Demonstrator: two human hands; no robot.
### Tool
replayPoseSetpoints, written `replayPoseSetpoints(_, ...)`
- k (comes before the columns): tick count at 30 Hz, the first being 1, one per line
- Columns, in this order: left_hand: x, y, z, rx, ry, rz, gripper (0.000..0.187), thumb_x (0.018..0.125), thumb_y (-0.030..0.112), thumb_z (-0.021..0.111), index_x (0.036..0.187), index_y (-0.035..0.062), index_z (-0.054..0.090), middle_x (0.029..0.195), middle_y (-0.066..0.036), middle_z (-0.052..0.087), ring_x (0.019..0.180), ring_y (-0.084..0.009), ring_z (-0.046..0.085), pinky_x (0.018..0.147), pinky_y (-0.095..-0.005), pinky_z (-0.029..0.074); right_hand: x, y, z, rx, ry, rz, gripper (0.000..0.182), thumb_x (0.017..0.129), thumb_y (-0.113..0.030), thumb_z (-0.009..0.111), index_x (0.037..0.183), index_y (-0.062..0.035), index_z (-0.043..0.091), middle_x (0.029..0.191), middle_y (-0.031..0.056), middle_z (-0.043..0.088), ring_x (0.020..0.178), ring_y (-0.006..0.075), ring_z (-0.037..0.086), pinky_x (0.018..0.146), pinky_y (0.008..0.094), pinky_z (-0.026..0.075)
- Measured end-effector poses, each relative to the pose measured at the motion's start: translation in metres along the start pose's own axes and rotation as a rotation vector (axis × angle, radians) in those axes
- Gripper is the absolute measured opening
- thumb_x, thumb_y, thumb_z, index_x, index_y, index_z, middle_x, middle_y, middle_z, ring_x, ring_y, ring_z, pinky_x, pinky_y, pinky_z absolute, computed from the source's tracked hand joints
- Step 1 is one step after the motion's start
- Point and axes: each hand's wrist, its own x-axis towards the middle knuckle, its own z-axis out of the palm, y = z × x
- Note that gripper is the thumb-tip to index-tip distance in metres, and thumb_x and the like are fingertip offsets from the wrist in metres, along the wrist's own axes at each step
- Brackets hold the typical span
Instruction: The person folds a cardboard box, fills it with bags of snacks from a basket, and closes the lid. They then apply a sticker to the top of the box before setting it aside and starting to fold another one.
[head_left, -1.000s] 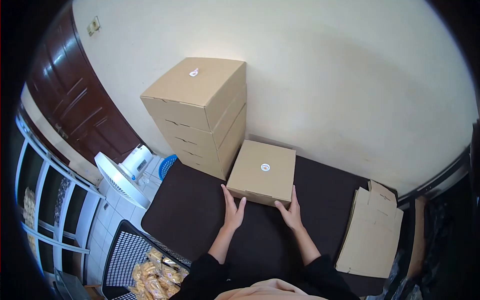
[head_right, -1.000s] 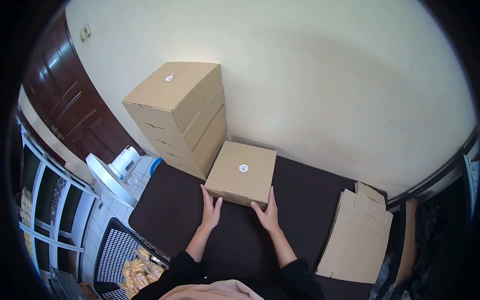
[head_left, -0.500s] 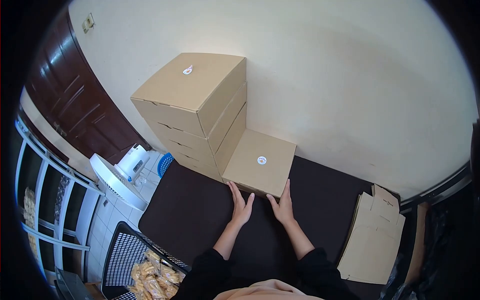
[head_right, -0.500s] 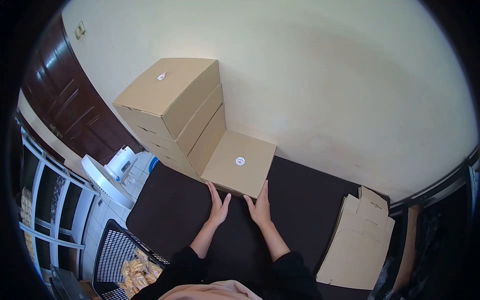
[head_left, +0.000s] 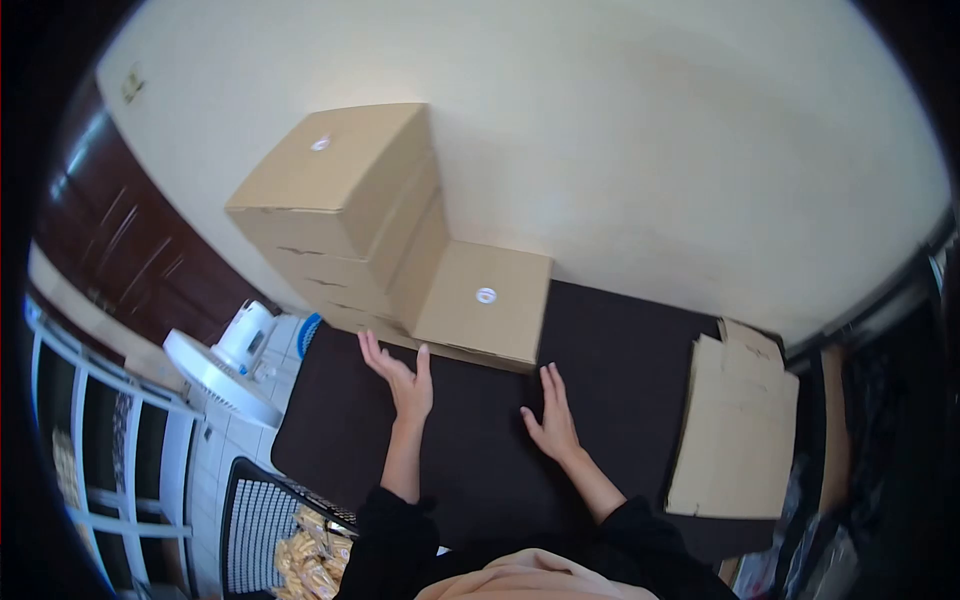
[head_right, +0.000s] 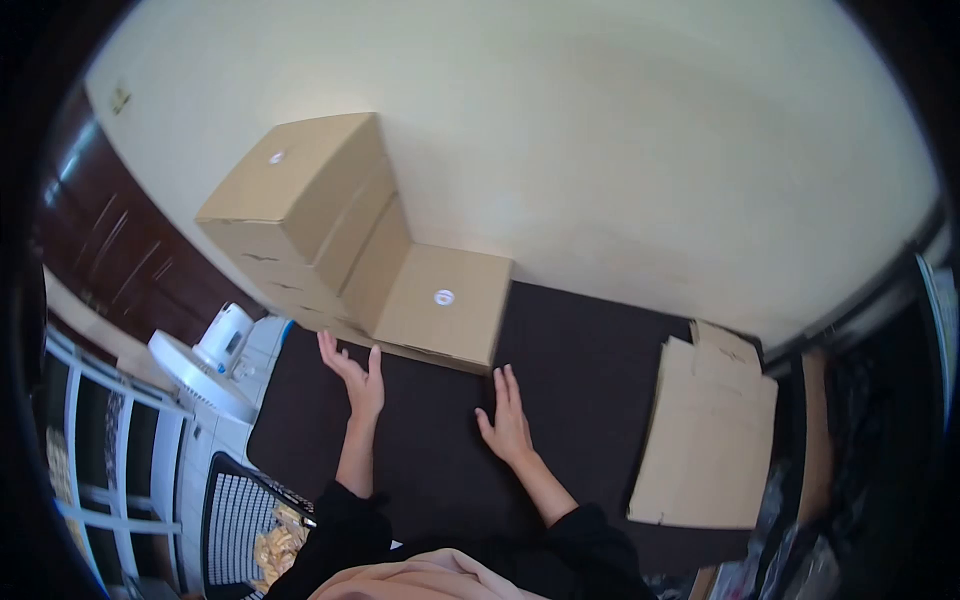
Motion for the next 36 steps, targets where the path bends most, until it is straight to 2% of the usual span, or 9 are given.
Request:
replayPoseSetpoints(3, -0.060, 0.005, 0.005, -0.026, -0.152, 0.006, 0.081, 0.079, 0.013, 0.062, 0.134, -0.0012, 0.004, 0.141, -0.021, -0.004, 0.131, -0.0360, 0.009, 0.104, -0.0496, 0.019, -0.049, 0.008, -0.027, -0.159, 0.025, 0.023, 0.067, 0.074, -0.013, 0.063, 0.132, -0.0026, 0.030, 0.139, 0.0200, 0.023, 0.126, 0.0379, 0.028, 0.103, 0.0438, 0.027)
replayPoseSetpoints(7, -0.157, 0.025, 0.006, -0.080, -0.395, -0.088, 0.080, 0.078, 0.010, 0.062, 0.132, -0.0005, 0.005, 0.141, -0.021, -0.004, 0.131, -0.0377, 0.010, 0.104, -0.0493, 0.018, -0.119, 0.031, -0.091, -0.480, 0.276, 0.153, 0.060, 0.070, -0.014, 0.065, 0.124, -0.0056, 0.041, 0.136, 0.0199, 0.027, 0.127, 0.0373, 0.026, 0.103, 0.0549, 0.018)
replayPoseSetpoints(11, -0.222, 0.070, 0.001, -0.103, -0.671, -0.040, 0.080, 0.074, 0.008, 0.064, 0.130, -0.0035, 0.009, 0.139, -0.025, 0.001, 0.129, -0.0402, 0.012, 0.105, -0.0474, 0.018, -0.185, 0.065, -0.150, -0.645, 0.451, 0.455, 0.069, 0.065, -0.024, 0.072, 0.124, -0.0058, 0.041, 0.136, 0.0221, 0.025, 0.128, 0.0375, 0.022, 0.102, 0.0571, 0.016)
replayPoseSetpoints(12, -0.234, 0.082, 0.001, -0.101, -0.733, 0.031, 0.077, 0.073, 0.008, 0.065, 0.128, -0.0061, 0.013, 0.139, -0.026, 0.004, 0.128, -0.0404, 0.014, 0.105, -0.0461, 0.018, -0.197, 0.071, -0.160, -0.677, 0.458, 0.499, 0.079, 0.062, -0.037, 0.074, 0.125, -0.0047, 0.041, 0.137, 0.0238, 0.023, 0.129, 0.0377, 0.021, 0.102, 0.0570, 0.015)
replayPoseSetpoints(18, -0.272, 0.135, -0.004, -0.103, -1.086, 0.171, 0.071, 0.078, 0.016, 0.063, 0.127, -0.0069, 0.018, 0.137, -0.027, 0.009, 0.126, -0.0421, 0.017, 0.104, -0.0468, 0.019, -0.226, 0.076, -0.181, -0.661, 0.350, 0.465, 0.086, 0.061, -0.052, 0.070, 0.125, -0.0019, 0.042, 0.135, 0.0249, 0.028, 0.127, 0.0392, 0.025, 0.101, 0.0562, 0.019)
replayPoseSetpoints(24, -0.304, 0.154, 0.008, -0.124, -1.066, 0.145, 0.067, 0.080, 0.019, 0.061, 0.127, -0.0059, 0.021, 0.137, -0.026, 0.011, 0.125, -0.0403, 0.019, 0.104, -0.0462, 0.020, -0.248, 0.095, -0.212, -0.448, 0.463, 0.343, 0.063, 0.067, -0.037, 0.070, 0.115, -0.0017, 0.051, 0.128, 0.0244, 0.038, 0.120, 0.0385, 0.035, 0.097, 0.0495, 0.029)
replayPoseSetpoints(27, -0.309, 0.164, 0.018, -0.111, -1.100, 0.056, 0.064, 0.081, 0.021, 0.059, 0.127, -0.0047, 0.023, 0.137, -0.024, 0.013, 0.125, -0.0397, 0.020, 0.103, -0.0458, 0.021, -0.277, 0.124, -0.249, -0.595, 0.708, 0.454, 0.047, 0.073, -0.027, 0.066, 0.111, -0.0014, 0.053, 0.127, 0.0237, 0.039, 0.119, 0.0381, 0.036, 0.099, 0.0462, 0.029)
replayPoseSetpoints(31, -0.320, 0.173, 0.046, -0.147, -1.036, 0.073, 0.056, 0.083, 0.022, 0.057, 0.125, -0.0025, 0.029, 0.135, -0.022, 0.021, 0.125, -0.0374, 0.024, 0.104, -0.0434, 0.022, -0.321, 0.160, -0.300, -0.667, 0.813, 0.686, 0.056, 0.073, -0.031, 0.066, 0.117, -0.0002, 0.048, 0.128, 0.0237, 0.038, 0.119, 0.0386, 0.035, 0.099, 0.0462, 0.028)
replayPoseSetpoints(36, -0.340, 0.191, 0.092, -0.189, -1.051, 0.061, 0.060, 0.085, 0.026, 0.053, 0.129, -0.0037, 0.025, 0.135, -0.021, 0.023, 0.124, -0.0357, 0.026, 0.104, -0.0417, 0.023, -0.348, 0.190, -0.337, -0.582, 0.824, 0.758, 0.063, 0.073, -0.033, 0.066, 0.120, 0.0030, 0.044, 0.126, 0.0246, 0.039, 0.117, 0.0377, 0.039, 0.098, 0.0442, 0.032)
